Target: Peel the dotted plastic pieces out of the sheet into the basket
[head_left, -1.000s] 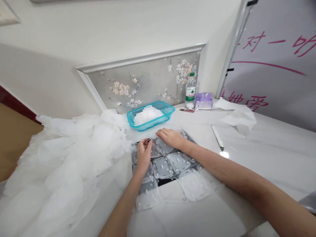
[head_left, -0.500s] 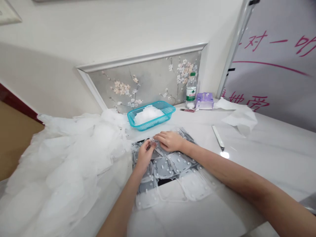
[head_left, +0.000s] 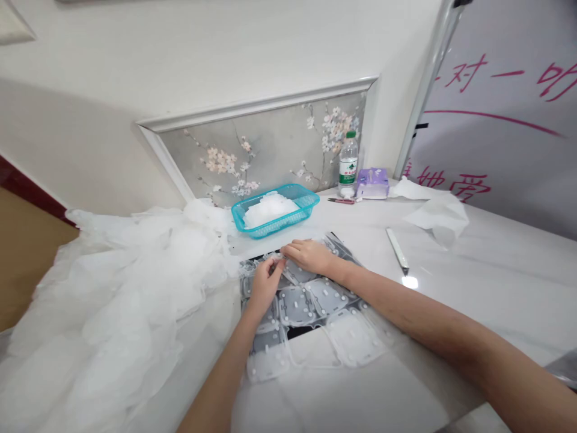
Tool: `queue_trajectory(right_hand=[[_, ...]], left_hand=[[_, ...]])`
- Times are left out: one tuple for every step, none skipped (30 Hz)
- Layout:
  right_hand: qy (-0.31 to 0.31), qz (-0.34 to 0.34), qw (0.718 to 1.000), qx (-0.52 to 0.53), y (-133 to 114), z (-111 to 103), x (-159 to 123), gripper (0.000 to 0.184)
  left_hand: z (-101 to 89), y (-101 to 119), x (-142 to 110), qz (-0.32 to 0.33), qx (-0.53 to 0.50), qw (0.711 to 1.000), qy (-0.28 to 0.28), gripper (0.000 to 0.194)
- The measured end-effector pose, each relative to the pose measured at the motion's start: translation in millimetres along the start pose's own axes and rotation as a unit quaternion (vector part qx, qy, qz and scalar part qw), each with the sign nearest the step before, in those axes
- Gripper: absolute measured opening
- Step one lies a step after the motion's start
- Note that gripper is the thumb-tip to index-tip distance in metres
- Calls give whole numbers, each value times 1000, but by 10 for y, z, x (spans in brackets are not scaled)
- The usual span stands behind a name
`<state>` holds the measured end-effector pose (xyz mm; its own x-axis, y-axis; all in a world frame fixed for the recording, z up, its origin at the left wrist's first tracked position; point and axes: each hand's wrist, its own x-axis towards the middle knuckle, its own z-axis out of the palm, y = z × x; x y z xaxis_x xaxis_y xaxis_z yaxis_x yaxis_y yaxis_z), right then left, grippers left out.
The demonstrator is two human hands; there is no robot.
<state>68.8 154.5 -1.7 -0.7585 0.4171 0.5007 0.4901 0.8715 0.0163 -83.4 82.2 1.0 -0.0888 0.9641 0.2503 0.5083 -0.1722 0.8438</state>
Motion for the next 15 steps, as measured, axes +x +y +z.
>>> queue_trajectory(right_hand=[[3, 13, 1000, 3, 3, 16, 5, 18], [7, 23, 1000, 3, 7, 32, 9, 20], [9, 31, 999, 2, 11, 45, 11, 22], [11, 39, 999, 1, 15, 56, 13, 23], [12, 47, 999, -1, 17, 63, 14, 25], [13, 55, 998, -2, 19, 66, 14, 25], [14, 62, 998, -5, 18, 67, 14, 26], [15, 69, 997, -7, 17, 66, 14, 26], [16, 75, 997, -11, 15, 66, 14, 26], [17, 81, 996, -14, 14, 66, 14, 26], [18, 87, 996, -18, 12, 69, 14, 27], [20, 92, 995, -22, 11, 73, 14, 27], [21, 96, 995, -26, 10, 80, 14, 27], [23, 99, 994, -29, 9, 86, 13, 27], [26, 101, 994, -33, 9, 93, 11, 27]], left_hand=[[1, 2, 9, 4, 6, 1000, -3, 33], [2, 5, 18, 8, 10, 1000, -6, 32], [1, 8, 27, 12, 15, 1000, -11, 32], [-1, 11, 36, 15, 18, 1000, -17, 31], [-3, 13, 44, 18, 21, 999, -22, 31], [-5, 14, 51, 19, 23, 999, -25, 31], [-7, 15, 58, 20, 24, 999, -26, 31], [-9, 15, 64, 21, 24, 999, -27, 31], [-10, 16, 71, 21, 24, 999, -28, 31], [-11, 16, 77, 21, 22, 999, -29, 31], [-10, 17, 83, 22, 21, 999, -30, 31], [-9, 17, 90, 22, 18, 999, -32, 30], [-6, 16, 97, 23, 15, 999, -35, 30], [-2, 14, 103, 23, 11, 999, -38, 30], [4, 9, 109, 24, 7, 999, -40, 30]])
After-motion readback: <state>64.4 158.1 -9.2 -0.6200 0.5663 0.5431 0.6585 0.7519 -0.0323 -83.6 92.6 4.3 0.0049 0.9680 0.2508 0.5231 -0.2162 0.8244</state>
